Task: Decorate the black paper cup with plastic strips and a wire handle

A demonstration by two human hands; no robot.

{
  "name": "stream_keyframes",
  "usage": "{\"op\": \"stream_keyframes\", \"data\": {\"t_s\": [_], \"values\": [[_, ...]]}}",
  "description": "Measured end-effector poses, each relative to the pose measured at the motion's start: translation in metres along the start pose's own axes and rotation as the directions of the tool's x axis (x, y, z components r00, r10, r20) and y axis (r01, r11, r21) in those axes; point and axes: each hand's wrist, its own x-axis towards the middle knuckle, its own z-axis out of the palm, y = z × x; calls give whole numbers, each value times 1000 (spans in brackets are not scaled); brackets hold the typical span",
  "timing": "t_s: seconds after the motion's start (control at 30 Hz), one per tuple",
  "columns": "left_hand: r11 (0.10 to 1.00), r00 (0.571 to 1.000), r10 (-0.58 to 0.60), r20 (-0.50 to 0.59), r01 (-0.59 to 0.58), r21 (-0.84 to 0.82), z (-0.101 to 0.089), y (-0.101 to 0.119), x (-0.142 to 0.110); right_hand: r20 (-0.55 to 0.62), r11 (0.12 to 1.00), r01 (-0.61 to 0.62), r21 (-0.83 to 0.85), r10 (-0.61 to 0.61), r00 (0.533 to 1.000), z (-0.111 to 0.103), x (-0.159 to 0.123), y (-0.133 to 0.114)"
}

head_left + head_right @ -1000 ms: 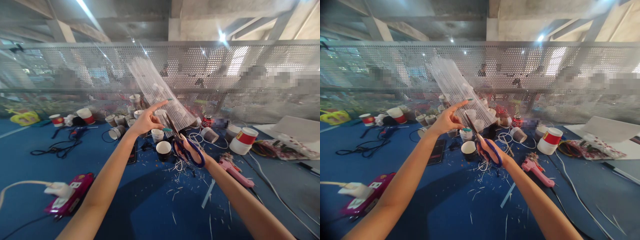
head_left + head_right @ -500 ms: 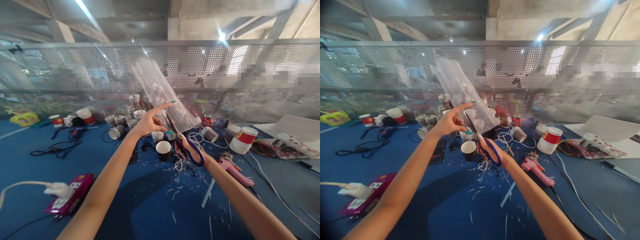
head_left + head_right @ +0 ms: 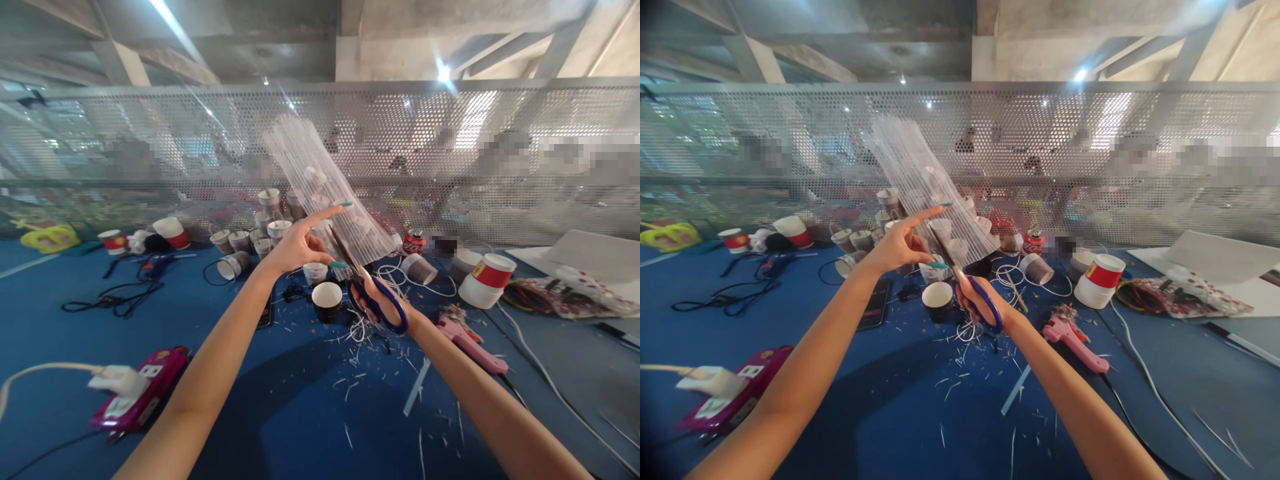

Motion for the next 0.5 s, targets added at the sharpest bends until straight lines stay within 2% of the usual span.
{"op": "stream_keyframes", "data": {"t_s": [0.5], "values": [[1000,1000,18,-17,-18,-25,0,0,0,-90,994,-30,-108,20,996,2,-1,-6]]}}
